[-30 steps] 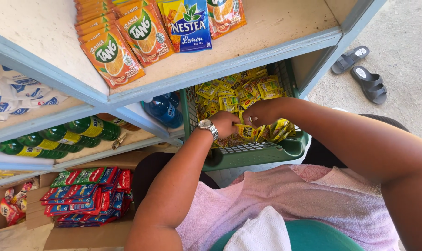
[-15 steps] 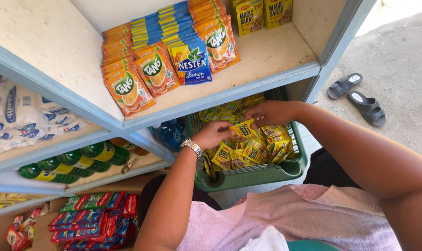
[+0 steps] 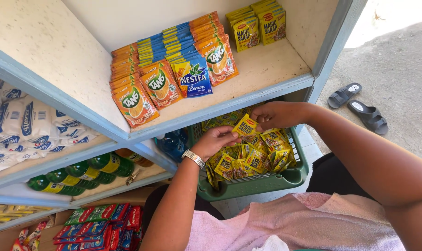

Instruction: Organizing and stocking sachets of seasoning and drink mixes on a retail shelf.

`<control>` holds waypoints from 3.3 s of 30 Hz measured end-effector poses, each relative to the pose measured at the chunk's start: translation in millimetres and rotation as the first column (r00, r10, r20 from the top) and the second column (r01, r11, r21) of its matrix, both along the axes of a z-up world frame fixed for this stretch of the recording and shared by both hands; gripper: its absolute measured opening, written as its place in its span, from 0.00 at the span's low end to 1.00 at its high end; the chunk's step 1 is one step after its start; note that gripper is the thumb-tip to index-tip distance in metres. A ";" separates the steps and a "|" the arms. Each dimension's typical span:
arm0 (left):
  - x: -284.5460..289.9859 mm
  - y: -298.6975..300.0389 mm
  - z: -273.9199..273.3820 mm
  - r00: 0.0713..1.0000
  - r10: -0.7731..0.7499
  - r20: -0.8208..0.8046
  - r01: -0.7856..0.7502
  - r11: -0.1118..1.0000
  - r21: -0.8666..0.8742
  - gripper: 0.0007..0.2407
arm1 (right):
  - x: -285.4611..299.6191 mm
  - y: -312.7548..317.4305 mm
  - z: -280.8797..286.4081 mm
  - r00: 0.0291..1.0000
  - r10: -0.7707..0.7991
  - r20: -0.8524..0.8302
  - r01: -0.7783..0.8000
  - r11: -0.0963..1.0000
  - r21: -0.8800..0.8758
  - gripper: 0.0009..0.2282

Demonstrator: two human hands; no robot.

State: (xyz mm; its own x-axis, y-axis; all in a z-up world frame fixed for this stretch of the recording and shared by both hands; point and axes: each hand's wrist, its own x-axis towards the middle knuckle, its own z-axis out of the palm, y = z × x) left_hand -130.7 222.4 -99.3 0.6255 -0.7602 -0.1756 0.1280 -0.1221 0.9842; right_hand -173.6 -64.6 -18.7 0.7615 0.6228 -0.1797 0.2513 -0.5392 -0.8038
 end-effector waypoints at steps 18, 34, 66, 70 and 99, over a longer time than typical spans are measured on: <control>-39.6 -17.7 44.4 0.994 0.075 0.078 -0.053 0.967 -0.249 0.11 | -35.9 5.9 65.3 0.991 -0.108 0.080 0.069 0.922 0.381 0.10; -58.2 -38.3 90.1 0.715 0.537 0.447 -0.366 0.833 -0.415 0.07 | -32.7 13.8 70.3 0.798 -0.530 0.285 0.305 0.765 0.568 0.10; 0.3 -143.3 162.0 0.428 0.572 0.700 -0.544 0.782 -0.306 0.10 | 9.9 -28.6 51.2 0.484 -0.818 0.311 0.478 0.545 0.689 0.20; 12.4 -145.5 146.1 0.416 0.597 0.686 -0.569 0.759 -0.316 0.10 | 7.3 -24.9 52.1 0.469 -0.824 0.319 0.491 0.543 0.681 0.20; 29.6 -146.8 121.1 0.496 0.630 0.598 -0.588 0.750 -0.303 0.05 | 57.1 -56.0 20.9 0.602 -0.778 0.183 0.599 0.591 0.540 0.18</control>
State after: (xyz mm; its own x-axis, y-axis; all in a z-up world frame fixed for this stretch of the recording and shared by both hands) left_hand -101.1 75.6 21.8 0.8693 -0.1406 0.4738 -0.4939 -0.2089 0.8441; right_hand -116.5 -120.6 2.2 0.9261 -0.1854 0.3285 0.2530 -0.3409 -0.9054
